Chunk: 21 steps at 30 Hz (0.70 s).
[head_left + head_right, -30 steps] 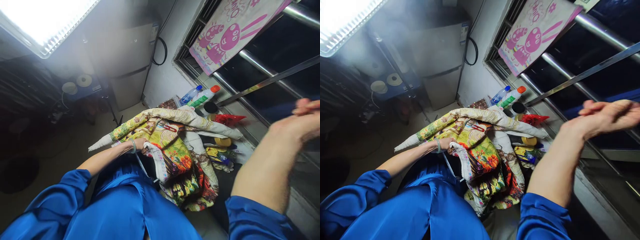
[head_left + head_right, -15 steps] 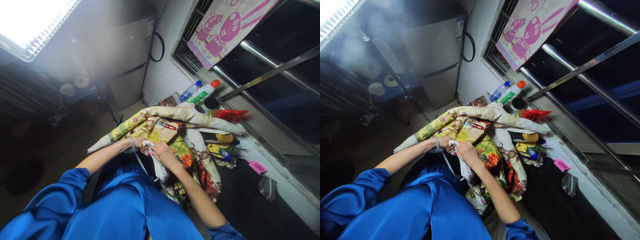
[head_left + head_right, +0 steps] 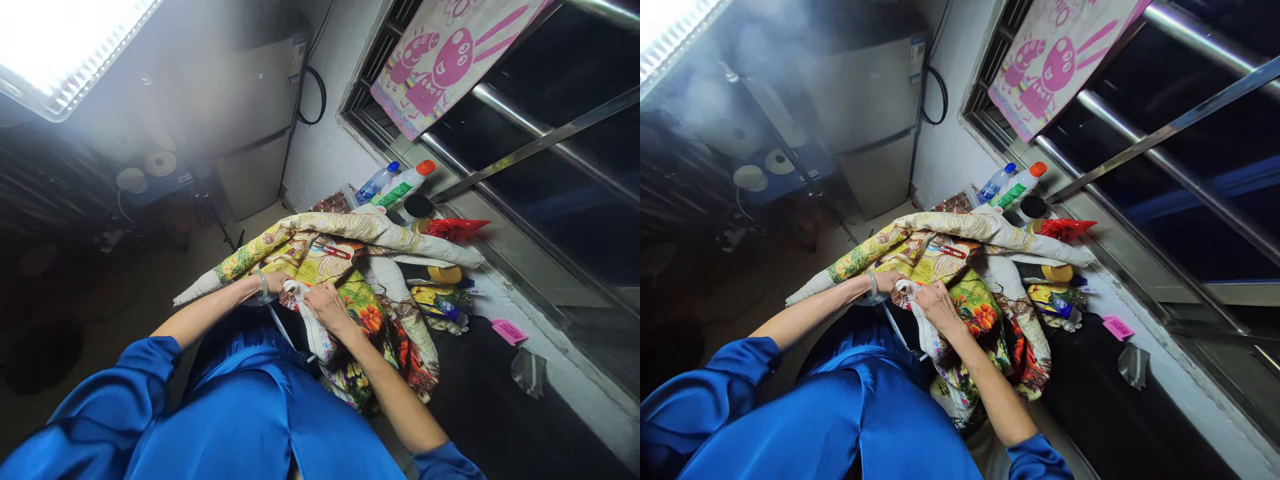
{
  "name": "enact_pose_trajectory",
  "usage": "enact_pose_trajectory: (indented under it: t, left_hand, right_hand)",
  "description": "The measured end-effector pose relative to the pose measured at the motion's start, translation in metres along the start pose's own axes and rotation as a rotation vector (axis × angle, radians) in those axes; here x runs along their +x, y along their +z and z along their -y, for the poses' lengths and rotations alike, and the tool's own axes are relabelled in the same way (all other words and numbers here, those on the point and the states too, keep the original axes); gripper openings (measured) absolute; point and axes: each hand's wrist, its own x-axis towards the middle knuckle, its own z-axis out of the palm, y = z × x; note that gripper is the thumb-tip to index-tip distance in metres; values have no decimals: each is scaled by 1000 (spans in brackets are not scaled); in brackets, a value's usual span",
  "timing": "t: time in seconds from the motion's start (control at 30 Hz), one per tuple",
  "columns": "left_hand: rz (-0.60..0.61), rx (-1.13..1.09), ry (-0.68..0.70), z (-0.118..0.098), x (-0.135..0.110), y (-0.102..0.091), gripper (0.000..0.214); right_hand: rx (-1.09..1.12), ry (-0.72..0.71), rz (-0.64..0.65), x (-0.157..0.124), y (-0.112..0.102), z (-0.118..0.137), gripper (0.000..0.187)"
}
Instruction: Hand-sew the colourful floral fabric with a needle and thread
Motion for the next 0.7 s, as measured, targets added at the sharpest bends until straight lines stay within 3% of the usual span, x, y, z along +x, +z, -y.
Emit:
enact_pose_trajectory:
  t: [0.27, 0.4, 0.53, 0.6, 0.7]
  left_hand:
    - [-18, 6, 34, 3, 2, -2, 32]
    - [-70, 39, 60, 5, 2, 0, 32]
    - [-178, 198, 134, 6, -5, 5, 26]
    - [-266, 375, 205, 8, -15, 12, 17]
    - [-433, 636, 425, 18, -39, 29, 10]
  right_hand:
    - [270, 190, -140, -7, -9, -4, 27]
    - [673, 381, -245, -18, -13, 22, 30]
    - [1244, 594, -95, -23, 13, 62, 36]
    - [1419, 761, -33, -19, 33, 77, 35]
    - [1546, 945, -145, -12, 59, 88, 40]
